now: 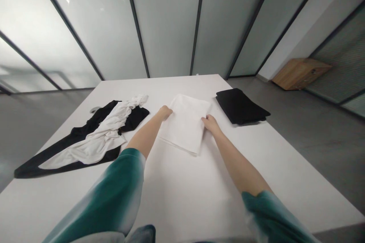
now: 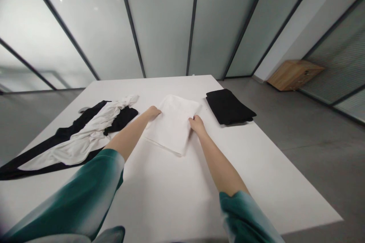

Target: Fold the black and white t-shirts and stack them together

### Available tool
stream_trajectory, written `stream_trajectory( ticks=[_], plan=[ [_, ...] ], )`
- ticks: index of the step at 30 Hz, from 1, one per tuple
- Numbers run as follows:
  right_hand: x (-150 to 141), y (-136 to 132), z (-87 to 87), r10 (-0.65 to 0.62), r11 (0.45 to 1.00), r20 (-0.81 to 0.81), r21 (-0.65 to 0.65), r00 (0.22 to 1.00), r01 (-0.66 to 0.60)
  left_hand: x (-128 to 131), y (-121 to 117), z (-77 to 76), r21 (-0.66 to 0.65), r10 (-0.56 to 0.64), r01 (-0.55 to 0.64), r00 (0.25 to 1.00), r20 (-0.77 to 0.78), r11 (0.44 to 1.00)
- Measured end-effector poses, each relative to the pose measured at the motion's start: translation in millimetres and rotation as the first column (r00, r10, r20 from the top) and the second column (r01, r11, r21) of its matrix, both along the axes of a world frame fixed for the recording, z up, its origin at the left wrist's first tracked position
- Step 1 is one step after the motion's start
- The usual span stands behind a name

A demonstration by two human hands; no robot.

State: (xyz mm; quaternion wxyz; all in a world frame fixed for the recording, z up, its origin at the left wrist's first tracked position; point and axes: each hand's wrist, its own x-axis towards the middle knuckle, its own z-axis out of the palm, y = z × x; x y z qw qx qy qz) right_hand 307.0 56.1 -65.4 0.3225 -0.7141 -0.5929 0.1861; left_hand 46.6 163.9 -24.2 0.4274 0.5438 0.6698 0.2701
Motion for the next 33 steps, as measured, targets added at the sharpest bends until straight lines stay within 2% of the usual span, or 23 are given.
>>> stream_trajectory(
  ticks=[2,4,7,10,13,16,19,21,23,25,27,29,31,33],
  plan=[
    [4,-2,3.0,-0.075,0.997,-0.286,-0.029,0.955,0.069,-6,-1,3.3,-0.023,-0.023,0.024,0.998,0.05,0.999],
    [7,-7,4.9,-0.105,0.994,-0.523,-0.049,0.846,0.094,-13,-7,5.3,-0.047,-0.033,0.042,0.984,0.175,0.998],
    [10,-12,6.5,-0.088,0.995,-0.685,-0.033,0.724,0.09,-23,-21,5.6,-0.055,-0.016,0.043,0.903,0.428,0.998],
    [12,-8,13.2,-0.078,0.994,-0.704,-0.004,0.706,0.107,-29,-27,8.4,-0.023,0.018,-0.005,0.794,0.607,1.0],
    [16,13,32.0,-0.029,0.99,-0.709,0.076,0.705,0.118,-29,-18,22.2,0.039,0.013,-0.055,0.728,0.685,0.998],
    [21,48,63.8,0.021,0.983,-0.718,0.141,0.696,0.116,-28,4,49.3,0.128,-0.022,-0.089,0.735,0.678,0.988],
    [27,81,101.3,0.093,0.963,-0.663,0.251,0.742,0.103,-30,25,81.9,0.279,-0.146,-0.048,0.759,0.635,0.959],
    [29,90,121.4,0.133,0.941,-0.611,0.324,0.78,0.093,-36,29,98.8,0.395,-0.253,0.001,0.771,0.585,0.918],
    [29,82,129.6,0.157,0.924,-0.562,0.374,0.812,0.081,-44,18,104.5,0.483,-0.325,0.042,0.791,0.519,0.875],
    [27,57,121.2,0.17,0.919,-0.533,0.389,0.829,0.062,-57,-7,94.6,0.52,-0.364,0.099,0.821,0.439,0.849],
    [23,19,96.9,0.175,0.937,-0.525,0.348,0.833,0.022,-72,-44,69.7,0.489,-0.387,0.183,0.85,0.357,0.853],
    [20,-19,64.1,0.137,0.98,-0.5,0.195,0.855,-0.043,-88,-82,37.5,0.378,-0.412,0.301,0.873,0.26,0.876],
    [18,-48,33.4,0.112,0.993,-0.453,0.009,0.885,-0.121,-100,-111,8.6,0.206,-0.445,0.411,0.88,0.166,0.888],
    [18,-60,13.1,0.128,0.985,-0.41,-0.051,0.903,-0.163,-104,-122,-9.1,0.162,-0.396,0.373,0.906,0.147,0.913]
  ],
)
